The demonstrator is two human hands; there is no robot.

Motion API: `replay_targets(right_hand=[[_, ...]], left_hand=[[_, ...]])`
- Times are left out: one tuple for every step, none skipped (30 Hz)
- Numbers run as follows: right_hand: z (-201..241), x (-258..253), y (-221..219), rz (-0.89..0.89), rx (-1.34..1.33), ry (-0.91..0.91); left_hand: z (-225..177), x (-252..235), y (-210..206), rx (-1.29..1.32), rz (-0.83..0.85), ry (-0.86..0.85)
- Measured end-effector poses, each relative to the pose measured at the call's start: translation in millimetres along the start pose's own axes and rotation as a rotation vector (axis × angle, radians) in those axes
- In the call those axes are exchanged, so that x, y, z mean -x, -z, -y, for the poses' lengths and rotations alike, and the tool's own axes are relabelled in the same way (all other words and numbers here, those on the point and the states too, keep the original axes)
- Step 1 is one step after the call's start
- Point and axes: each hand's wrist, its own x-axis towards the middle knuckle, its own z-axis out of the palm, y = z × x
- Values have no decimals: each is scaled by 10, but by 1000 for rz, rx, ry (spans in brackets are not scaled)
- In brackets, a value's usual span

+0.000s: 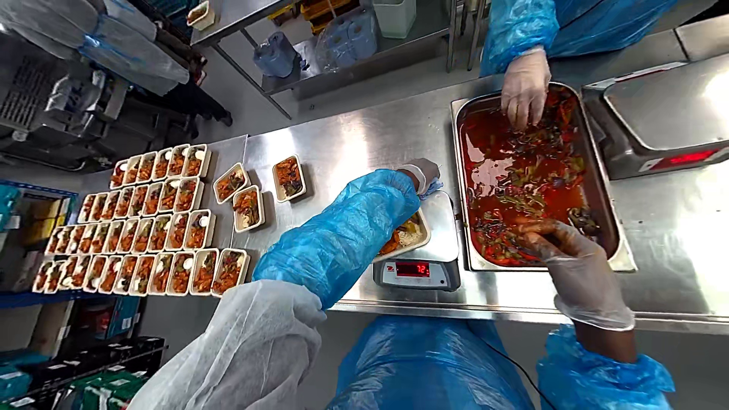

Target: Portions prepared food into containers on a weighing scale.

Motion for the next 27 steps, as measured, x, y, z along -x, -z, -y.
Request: replay_targets(right_hand=[[-11, -1, 12, -2, -10, -2], [-21, -5, 26, -4, -16, -2], [-30, -11, 40, -6, -20, -3], [-32, -15, 54, -7, -22, -5], [-30, -19, 71, -6, -19, -9], [-30, -23, 92, 0, -17, -9], [-24, -25, 113, 6, -17, -9], [-10, -28, 128, 10, -15, -12], [2, -33, 140, 12, -14, -13], [8, -41, 154, 11, -16, -16], [6, -49, 165, 10, -17, -19], [3, -59, 175, 7, -22, -26], [-1, -73, 189, 11, -26, -28], [-8, -89, 204, 20, -26, -22], [-12, -102, 221, 35, -21, -11], [-23, -111, 239, 45, -20, 2], [-36, -120, 260, 51, -25, 9], [-33, -125, 281, 57, -26, 13], [-28, -125, 303, 57, -27, 14], [-24, -122, 336, 64, -22, 16], [-26, -121, 374, 70, -18, 15], [-35, -120, 414, 74, -13, 8], [-54, -120, 454, 82, -5, 3], [-74, -118, 485, 86, 5, 0], [-87, -116, 503, 89, 14, -4], [-104, -123, 513, 97, 22, -6], [-128, -136, 524, 110, 30, -6]], left_hand=[[-30, -13, 2, -12, 6, -6], [-65, -16, 3, -22, 7, -11], [-98, -18, -6, -21, -4, -18], [-132, -22, -27, -13, -18, -27], [-166, -25, -61, 2, -40, -38], [-203, -23, -101, 20, -68, -43], [-238, -19, -147, 35, -94, -43], [-270, -16, -193, 44, -117, -39], [-301, -13, -238, 53, -136, -33], [-345, 1, -274, 64, -148, -29], [-410, 29, -306, 83, -152, -26], [-490, 63, -340, 104, -153, -31], [-589, 108, -376, 127, -154, -46], [-709, 166, -426, 142, -155, -67], [-845, 239, -487, 157, -155, -98], [-995, 321, -570, 198, -155, -142], [-1155, 418, -666, 259, -158, -195], [-1320, 531, -749, 312, -151, -237], [-1497, 710, -762, 370, -110, -244], [-1670, 901, -766, 417, -68, -218], [-1798, 1004, -852, 433, -48, -187], [-1861, 1004, -1081, 434, -90, -172], [-1882, 987, -1353, 458, -163, -156], [-1875, 1006, -1587, 491, -231, -123], [-1854, 1072, -1760, 515, -288, -65], [-1822, 1159, -1909, 516, -369, 4], [-1778, 1236, -2069, 486, -483, 71]])
